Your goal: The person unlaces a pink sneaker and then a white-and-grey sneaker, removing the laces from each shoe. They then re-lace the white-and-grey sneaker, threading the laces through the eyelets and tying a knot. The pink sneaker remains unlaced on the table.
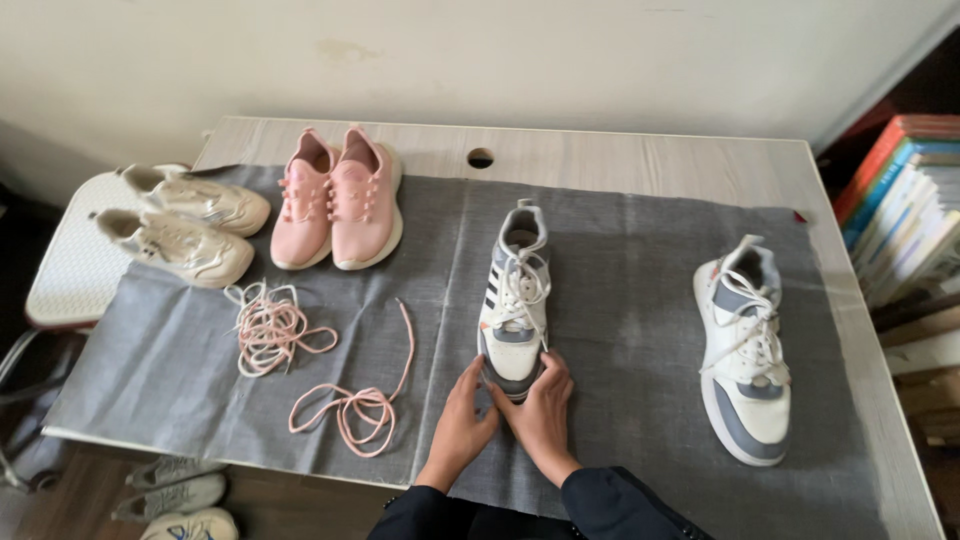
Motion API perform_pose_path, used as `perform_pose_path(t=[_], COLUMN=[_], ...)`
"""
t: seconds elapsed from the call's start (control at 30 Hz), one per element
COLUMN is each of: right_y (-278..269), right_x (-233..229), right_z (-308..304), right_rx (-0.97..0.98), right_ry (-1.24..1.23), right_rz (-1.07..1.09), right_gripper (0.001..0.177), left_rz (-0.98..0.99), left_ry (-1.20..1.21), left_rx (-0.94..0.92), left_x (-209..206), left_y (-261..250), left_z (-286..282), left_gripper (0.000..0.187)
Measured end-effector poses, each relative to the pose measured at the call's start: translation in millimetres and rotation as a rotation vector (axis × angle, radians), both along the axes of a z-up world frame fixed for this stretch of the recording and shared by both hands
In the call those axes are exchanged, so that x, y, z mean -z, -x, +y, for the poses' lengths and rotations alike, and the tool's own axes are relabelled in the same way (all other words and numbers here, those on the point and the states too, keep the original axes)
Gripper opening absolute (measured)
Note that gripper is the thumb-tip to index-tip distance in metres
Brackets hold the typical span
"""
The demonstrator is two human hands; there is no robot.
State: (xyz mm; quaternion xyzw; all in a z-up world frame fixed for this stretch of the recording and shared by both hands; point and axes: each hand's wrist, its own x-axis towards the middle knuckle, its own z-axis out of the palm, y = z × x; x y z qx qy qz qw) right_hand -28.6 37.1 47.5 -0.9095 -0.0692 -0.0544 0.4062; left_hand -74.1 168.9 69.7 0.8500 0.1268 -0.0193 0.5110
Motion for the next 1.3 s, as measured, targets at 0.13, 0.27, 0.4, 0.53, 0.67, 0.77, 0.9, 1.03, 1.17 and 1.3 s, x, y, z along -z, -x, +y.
perform_pose_path(t=[0.13,0.27,0.4,0.53,0.67,0.77,0.9,1.03,1.17,1.3], right_y=[0.9,0.7,5.2,1.2,-3.2,3.2,19.4,28.9,20.0,-4.5], right_x=[-25.5,-43.6,-40.5,-23.2,-11.2,-10.0,-16.7,-22.8,-26.9,-47.6], right_z=[12.1,36.9,66.8,93.9,116.1,130.0,146.8,174.8,216.5,267.4], right_rx=[-0.054,-0.287,-0.536,-0.668,-0.723,-0.787,-0.912,-0.763,-0.683,-0.688], right_ry=[0.07,0.102,0.064,0.196,0.336,0.283,0.156,0.087,-0.046,-0.124], right_rz=[-0.326,-0.377,-0.266,-0.099,-0.014,0.049,0.092,0.121,0.057,0.002], right_gripper=[0.087,0.072,0.063,0.061,0.078,0.076,0.069,0.034,0.013,0.013], left_rz=[-0.203,-0.203,-0.108,0.243,0.066,-0.154,-0.133,-0.177,-0.283,-0.366], left_ry=[-0.272,-0.549,-0.777,-0.704,-0.637,-0.614,-0.534,-0.409,-0.257,-0.229], left_rx=[0.002,-0.114,-0.217,-0.21,-0.202,-0.206,-0.202,-0.255,-0.339,-0.395], left_x=[-0.9,-6.6,-19.7,-24.3,-13.6,-1.2,6.1,-0.6,-15.1,-41.2], left_y=[11.8,11.8,16.6,30.6,51.5,61.2,66.1,69.7,68.6,55.6], left_z=[9.7,32.2,67.8,100.3,128.5,146.7,169.1,190.2,217.9,255.1], left_gripper=[0.071,0.065,0.076,0.081,0.067,0.033,0.02,0.017,0.014,0.017])
